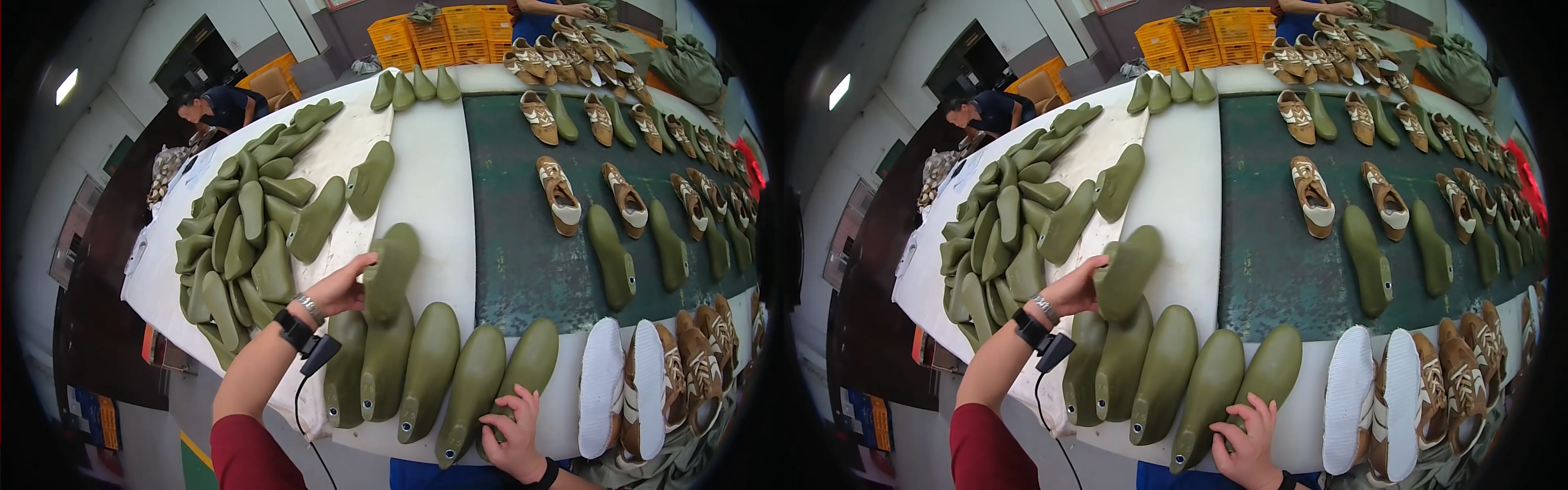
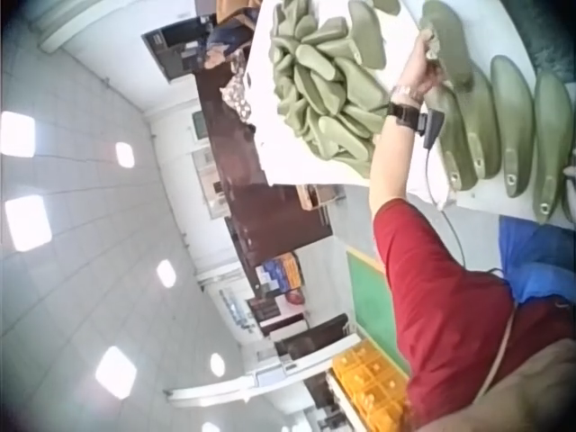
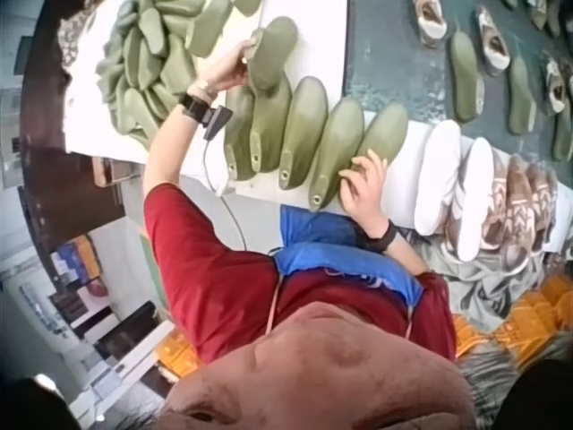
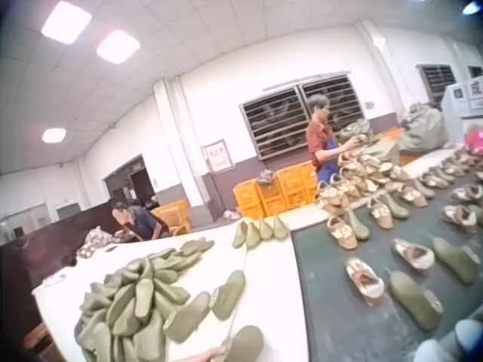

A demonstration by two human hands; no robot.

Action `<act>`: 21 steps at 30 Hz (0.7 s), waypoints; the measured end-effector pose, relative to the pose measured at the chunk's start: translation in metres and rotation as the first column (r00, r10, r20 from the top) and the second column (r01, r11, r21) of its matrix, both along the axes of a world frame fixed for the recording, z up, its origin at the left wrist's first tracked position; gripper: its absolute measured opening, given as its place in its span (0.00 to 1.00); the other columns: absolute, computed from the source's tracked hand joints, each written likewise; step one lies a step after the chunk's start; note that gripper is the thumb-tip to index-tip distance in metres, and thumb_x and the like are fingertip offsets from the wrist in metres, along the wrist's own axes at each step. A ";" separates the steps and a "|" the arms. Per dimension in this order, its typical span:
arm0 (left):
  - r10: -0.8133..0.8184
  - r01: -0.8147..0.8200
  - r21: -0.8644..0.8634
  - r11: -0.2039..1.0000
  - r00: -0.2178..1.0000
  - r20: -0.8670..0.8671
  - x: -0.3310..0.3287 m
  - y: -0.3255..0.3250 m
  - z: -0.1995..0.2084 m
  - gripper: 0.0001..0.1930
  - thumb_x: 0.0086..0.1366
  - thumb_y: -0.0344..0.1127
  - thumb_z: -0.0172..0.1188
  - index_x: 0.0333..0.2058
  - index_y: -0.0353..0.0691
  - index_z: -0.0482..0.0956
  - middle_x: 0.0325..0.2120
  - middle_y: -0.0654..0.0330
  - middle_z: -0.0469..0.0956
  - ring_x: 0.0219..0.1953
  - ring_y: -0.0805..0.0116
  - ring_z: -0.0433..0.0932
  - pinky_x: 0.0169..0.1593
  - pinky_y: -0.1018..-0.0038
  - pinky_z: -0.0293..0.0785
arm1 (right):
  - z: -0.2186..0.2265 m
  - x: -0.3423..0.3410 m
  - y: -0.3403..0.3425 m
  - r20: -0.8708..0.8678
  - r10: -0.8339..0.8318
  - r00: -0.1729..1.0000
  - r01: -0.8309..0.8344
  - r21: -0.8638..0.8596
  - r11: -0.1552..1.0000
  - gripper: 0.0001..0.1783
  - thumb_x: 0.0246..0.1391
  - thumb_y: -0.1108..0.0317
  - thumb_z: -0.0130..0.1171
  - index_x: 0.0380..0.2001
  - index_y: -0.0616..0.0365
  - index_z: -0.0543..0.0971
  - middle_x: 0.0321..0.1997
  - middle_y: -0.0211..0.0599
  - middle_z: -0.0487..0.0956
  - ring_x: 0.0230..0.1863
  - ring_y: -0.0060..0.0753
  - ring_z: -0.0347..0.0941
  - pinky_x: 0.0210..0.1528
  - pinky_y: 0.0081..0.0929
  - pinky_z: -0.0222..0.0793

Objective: The recorder is assembling shoes by placing them onto green shoe lasts on a factory production table.

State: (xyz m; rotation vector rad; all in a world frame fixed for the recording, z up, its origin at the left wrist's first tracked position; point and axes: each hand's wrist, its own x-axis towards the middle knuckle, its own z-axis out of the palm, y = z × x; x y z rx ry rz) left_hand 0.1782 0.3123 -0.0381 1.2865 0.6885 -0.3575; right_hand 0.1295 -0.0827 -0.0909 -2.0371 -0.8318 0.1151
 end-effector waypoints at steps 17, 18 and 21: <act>0.000 0.167 0.985 -0.034 0.986 -0.167 0.154 0.133 -0.046 0.33 0.50 0.34 0.60 0.58 0.48 0.64 0.45 0.45 0.75 0.45 0.49 0.74 0.49 0.61 0.71 | 0.004 0.010 0.006 0.020 0.026 0.999 -0.027 0.045 0.999 0.10 0.39 0.74 0.59 0.30 0.52 0.77 0.47 0.42 0.69 0.58 0.57 0.58 0.61 0.59 0.43; -0.002 0.162 0.986 -0.033 0.987 -0.162 0.153 0.140 -0.050 0.33 0.50 0.34 0.60 0.58 0.48 0.64 0.45 0.45 0.75 0.45 0.49 0.74 0.49 0.61 0.71 | 0.003 0.010 0.006 0.017 0.034 0.999 -0.035 0.040 0.999 0.10 0.39 0.74 0.59 0.30 0.52 0.77 0.47 0.43 0.69 0.58 0.57 0.58 0.62 0.59 0.43; 0.047 0.010 0.998 -0.062 0.999 -0.007 0.150 0.133 -0.051 0.28 0.49 0.34 0.61 0.52 0.44 0.72 0.41 0.48 0.77 0.45 0.52 0.76 0.49 0.63 0.72 | 0.002 0.011 0.007 0.017 0.026 1.000 -0.027 0.032 0.999 0.10 0.39 0.74 0.59 0.30 0.51 0.77 0.47 0.42 0.69 0.58 0.57 0.58 0.62 0.59 0.43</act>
